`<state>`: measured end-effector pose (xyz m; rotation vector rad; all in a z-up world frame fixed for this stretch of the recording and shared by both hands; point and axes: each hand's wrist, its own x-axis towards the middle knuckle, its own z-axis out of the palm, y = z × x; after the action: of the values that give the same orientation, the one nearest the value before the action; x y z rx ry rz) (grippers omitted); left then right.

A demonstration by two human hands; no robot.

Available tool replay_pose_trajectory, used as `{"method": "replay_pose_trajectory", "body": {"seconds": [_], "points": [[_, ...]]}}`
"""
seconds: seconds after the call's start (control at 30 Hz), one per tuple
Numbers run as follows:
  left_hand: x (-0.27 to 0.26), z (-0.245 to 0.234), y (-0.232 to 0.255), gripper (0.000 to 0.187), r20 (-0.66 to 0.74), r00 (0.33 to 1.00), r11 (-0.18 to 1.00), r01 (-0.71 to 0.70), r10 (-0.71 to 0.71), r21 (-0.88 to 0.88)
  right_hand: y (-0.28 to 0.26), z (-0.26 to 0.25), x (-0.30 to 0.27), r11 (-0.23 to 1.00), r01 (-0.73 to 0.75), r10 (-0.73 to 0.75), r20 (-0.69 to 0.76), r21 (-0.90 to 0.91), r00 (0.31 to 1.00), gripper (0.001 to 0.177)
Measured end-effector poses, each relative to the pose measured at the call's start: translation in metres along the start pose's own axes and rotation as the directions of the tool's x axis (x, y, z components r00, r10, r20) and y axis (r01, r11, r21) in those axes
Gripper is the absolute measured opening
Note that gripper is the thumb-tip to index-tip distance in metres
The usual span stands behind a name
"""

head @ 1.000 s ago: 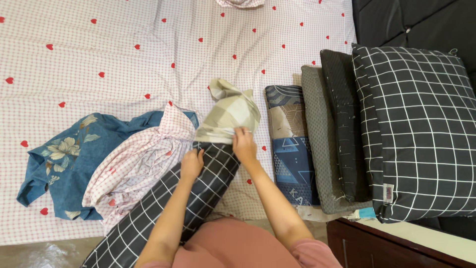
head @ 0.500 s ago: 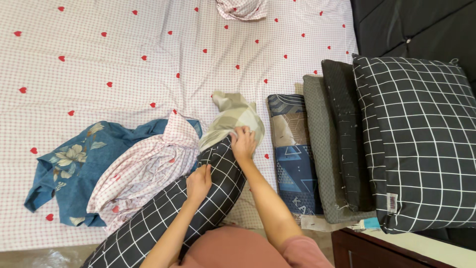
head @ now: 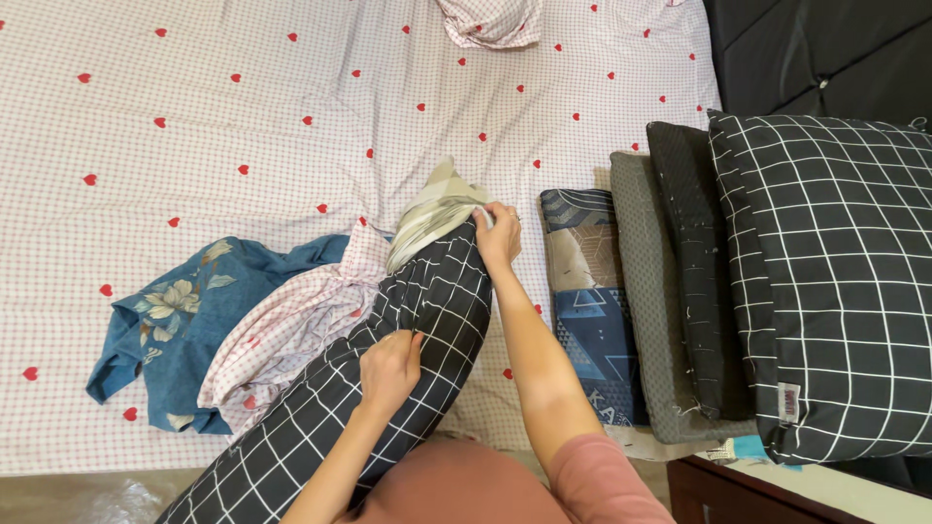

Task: The person removes a pillowcase from a pillow, places the pillow aside, and then puts a new pillowcase onto a cylindrical pillow. They adjust the new case and place the finished pillow on the bed.

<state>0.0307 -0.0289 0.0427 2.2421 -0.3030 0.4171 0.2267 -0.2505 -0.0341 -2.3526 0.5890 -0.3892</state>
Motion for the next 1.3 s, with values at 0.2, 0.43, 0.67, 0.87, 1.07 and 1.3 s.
{"method": "replay_pose_trajectory", "body": {"seconds": [0.2, 0.43, 0.67, 0.87, 1.07, 1.3], "points": [[-0.002, -0.02, 0.006, 0.024, 0.003, 0.996, 0.995, -0.094, 0.094, 0.045, 0.014, 0.021, 0.019, 0.991, 0.049, -0.037, -0.101, 0.121, 0.994, 0.022], [-0.005, -0.023, -0.01, 0.024, 0.101, 0.995, 0.995, -0.027, 0.017, 0.098, 0.016, 0.024, 0.019, 0.979, 0.078, -0.067, -0.069, 0.186, 0.995, 0.02], [-0.018, 0.017, -0.145, 0.014, 0.285, 0.956, 0.988, 0.103, -0.067, -0.114, 0.09, 0.055, -0.05, 0.895, 0.381, -0.413, 0.108, 0.234, 0.904, 0.022], [0.021, 0.081, -0.173, 0.063, 0.159, 0.951, 0.962, 0.272, -0.266, -0.02, 0.131, 0.006, -0.086, 0.896, 0.354, -0.407, 0.173, 0.268, 0.897, 0.021], [-0.009, 0.156, -0.166, 0.058, 0.413, 0.83, 0.927, 0.315, -0.374, 0.205, 0.138, -0.041, -0.071, 0.932, 0.361, -0.356, 0.328, 0.048, 0.875, 0.016], [-0.039, 0.14, -0.126, 0.038, 0.467, 0.823, 0.946, 0.294, -0.323, 0.135, 0.043, -0.042, -0.077, 0.89, 0.453, -0.426, 0.265, -0.047, 0.865, 0.052]]}}
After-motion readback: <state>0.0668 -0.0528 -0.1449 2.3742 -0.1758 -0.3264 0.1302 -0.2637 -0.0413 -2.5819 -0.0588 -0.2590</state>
